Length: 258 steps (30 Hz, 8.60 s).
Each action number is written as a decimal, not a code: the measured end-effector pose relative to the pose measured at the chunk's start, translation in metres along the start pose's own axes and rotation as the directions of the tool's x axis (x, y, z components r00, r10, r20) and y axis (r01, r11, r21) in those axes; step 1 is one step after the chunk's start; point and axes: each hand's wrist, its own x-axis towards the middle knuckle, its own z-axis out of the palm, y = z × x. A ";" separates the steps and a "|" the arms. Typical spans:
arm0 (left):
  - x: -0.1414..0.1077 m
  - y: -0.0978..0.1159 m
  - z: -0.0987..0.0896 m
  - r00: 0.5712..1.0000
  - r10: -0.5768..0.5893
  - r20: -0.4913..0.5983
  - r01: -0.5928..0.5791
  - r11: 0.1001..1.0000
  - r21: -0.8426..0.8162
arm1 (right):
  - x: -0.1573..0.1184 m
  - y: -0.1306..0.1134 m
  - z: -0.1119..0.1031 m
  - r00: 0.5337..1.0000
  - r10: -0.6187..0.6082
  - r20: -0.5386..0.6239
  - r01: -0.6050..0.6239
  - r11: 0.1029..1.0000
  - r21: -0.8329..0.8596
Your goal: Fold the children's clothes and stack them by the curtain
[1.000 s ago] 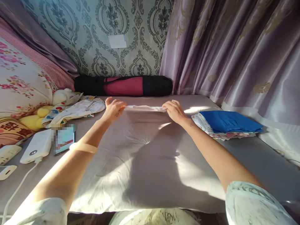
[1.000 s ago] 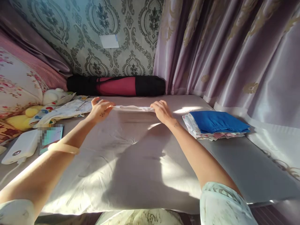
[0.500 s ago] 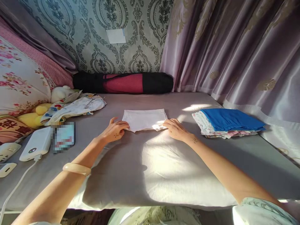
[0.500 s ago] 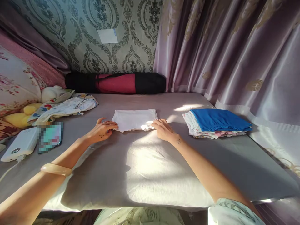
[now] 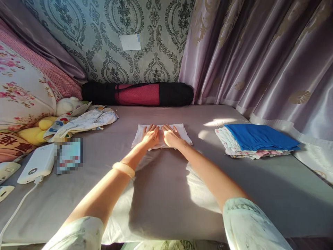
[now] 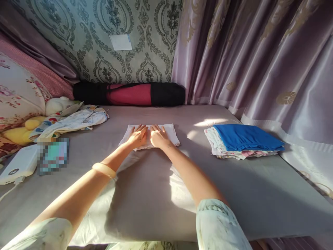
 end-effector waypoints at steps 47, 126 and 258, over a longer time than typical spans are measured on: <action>-0.021 -0.074 0.013 0.981 -0.195 0.019 0.196 0.979 -0.055 | -0.003 0.066 0.031 0.962 0.271 -0.034 -0.272 0.961 -0.055; -0.028 -0.086 0.003 0.852 -0.455 -0.259 0.217 0.757 -0.617 | 0.072 -0.101 0.035 0.998 -0.012 0.062 0.006 0.996 0.094; -0.030 -0.005 0.017 0.989 0.115 0.092 -0.123 0.988 0.090 | -0.023 -0.003 0.020 0.999 0.043 -0.022 -0.043 0.999 -0.010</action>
